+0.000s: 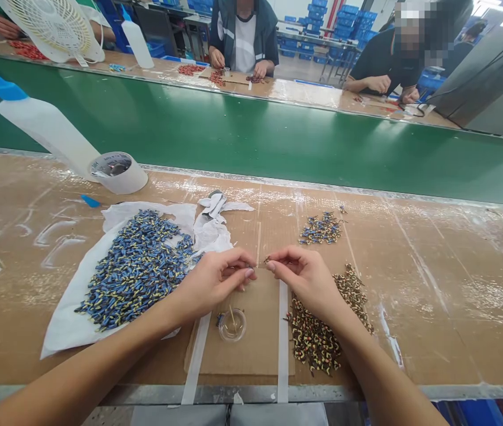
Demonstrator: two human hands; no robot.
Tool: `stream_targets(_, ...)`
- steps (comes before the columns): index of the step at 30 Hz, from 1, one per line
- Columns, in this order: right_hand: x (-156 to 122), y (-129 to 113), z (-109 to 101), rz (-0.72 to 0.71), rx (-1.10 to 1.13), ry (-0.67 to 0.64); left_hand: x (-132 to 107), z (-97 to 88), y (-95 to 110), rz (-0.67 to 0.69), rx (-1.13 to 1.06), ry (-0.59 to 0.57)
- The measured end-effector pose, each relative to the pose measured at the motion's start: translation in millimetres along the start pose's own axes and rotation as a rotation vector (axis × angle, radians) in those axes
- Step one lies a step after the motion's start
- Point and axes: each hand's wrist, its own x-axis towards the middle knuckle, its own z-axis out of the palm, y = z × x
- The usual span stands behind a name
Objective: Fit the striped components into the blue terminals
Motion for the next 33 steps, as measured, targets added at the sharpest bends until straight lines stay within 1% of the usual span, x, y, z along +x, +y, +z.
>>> stream_targets(3, -2.2, 0.3, 3.4, 0.009, 0.051, -0.007, 0.5, 1.6, -0.8, -0.014, 0.017, 0.012)
stream_targets(7, -4.8, -0.5, 7.1, 0.001, 0.087, 0.0, 0.7, -0.5, -0.4, -0.003, 0.088, 0.067)
stream_targets(10, -6.2, -1.9, 10.7, -0.002, 0.102, -0.005, 0.4, -3.2, 0.9, 0.046, 0.163, 0.095)
stream_targets(14, -7.5, -1.4, 16.4, 0.004, 0.137, -0.024, 0.8, -3.9, 0.8, 0.132, 0.328, 0.147)
stream_targets(19, -9.1, 2.4, 21.3, 0.043, 0.148, 0.019, 1.4, -2.8, -1.0, 0.235, 0.481, 0.193)
stream_targets(23, -10.4, 5.1, 22.2, 0.054, 0.139, 0.011, 0.6, -2.3, -0.6, 0.271, 0.54, 0.202)
stream_targets(30, -10.7, 6.9, 22.6, 0.017, 0.097, -0.025, -1.6, 0.9, -5.5, 0.358, 0.627, 0.203)
stream_targets(33, -10.2, 6.4, 21.6, 0.012, 0.097, -0.033, -3.2, 1.7, -4.4, 0.387, 0.647, 0.192)
